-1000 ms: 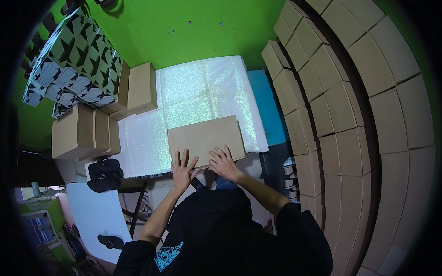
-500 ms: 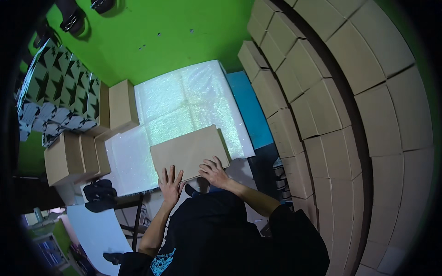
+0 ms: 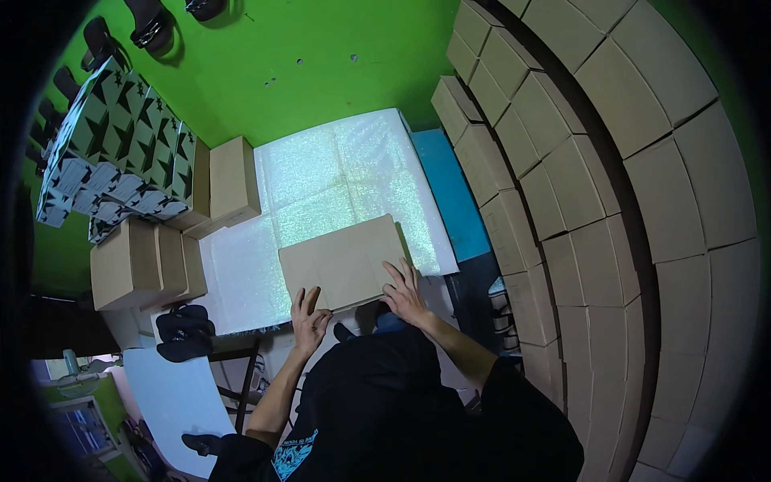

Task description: Packing pairs of sandals into cardboard boxes and stacking them on a shelf.

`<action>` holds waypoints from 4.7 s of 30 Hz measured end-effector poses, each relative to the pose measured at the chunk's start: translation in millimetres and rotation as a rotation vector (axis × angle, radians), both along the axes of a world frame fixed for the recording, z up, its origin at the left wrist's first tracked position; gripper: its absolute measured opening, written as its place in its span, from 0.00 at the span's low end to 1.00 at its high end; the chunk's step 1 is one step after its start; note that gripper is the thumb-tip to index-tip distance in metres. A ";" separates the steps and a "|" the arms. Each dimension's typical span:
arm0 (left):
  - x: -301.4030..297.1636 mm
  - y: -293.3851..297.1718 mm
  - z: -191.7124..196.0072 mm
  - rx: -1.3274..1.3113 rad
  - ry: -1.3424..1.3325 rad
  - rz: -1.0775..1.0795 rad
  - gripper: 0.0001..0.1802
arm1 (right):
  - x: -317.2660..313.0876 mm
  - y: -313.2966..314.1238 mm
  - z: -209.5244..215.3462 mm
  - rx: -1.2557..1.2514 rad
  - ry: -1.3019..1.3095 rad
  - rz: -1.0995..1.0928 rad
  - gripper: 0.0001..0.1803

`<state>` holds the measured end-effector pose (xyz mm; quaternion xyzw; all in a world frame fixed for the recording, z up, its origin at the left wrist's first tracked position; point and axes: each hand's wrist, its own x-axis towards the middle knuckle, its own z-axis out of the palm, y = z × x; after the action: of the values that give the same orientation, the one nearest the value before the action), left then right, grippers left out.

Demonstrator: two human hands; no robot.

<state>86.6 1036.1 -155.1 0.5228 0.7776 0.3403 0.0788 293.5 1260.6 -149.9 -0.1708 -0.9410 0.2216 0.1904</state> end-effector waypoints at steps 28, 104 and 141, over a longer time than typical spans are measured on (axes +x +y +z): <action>-53.8 -9.1 64.2 0.153 0.087 -0.176 0.08 | -27.5 -56.4 43.4 0.088 0.079 -0.170 0.10; 752.8 -286.9 53.8 0.419 0.156 -0.457 0.08 | 819.7 -443.6 76.9 0.175 0.045 -0.655 0.09; 804.4 -226.1 42.2 0.171 0.408 -0.257 0.44 | 774.4 -433.0 68.0 0.486 0.047 -0.632 0.23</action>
<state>891.0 810.0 -112.8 0.6800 0.6729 0.2797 -0.0817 1067.9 827.6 -81.9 -0.3968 -0.8625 -0.0732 0.3053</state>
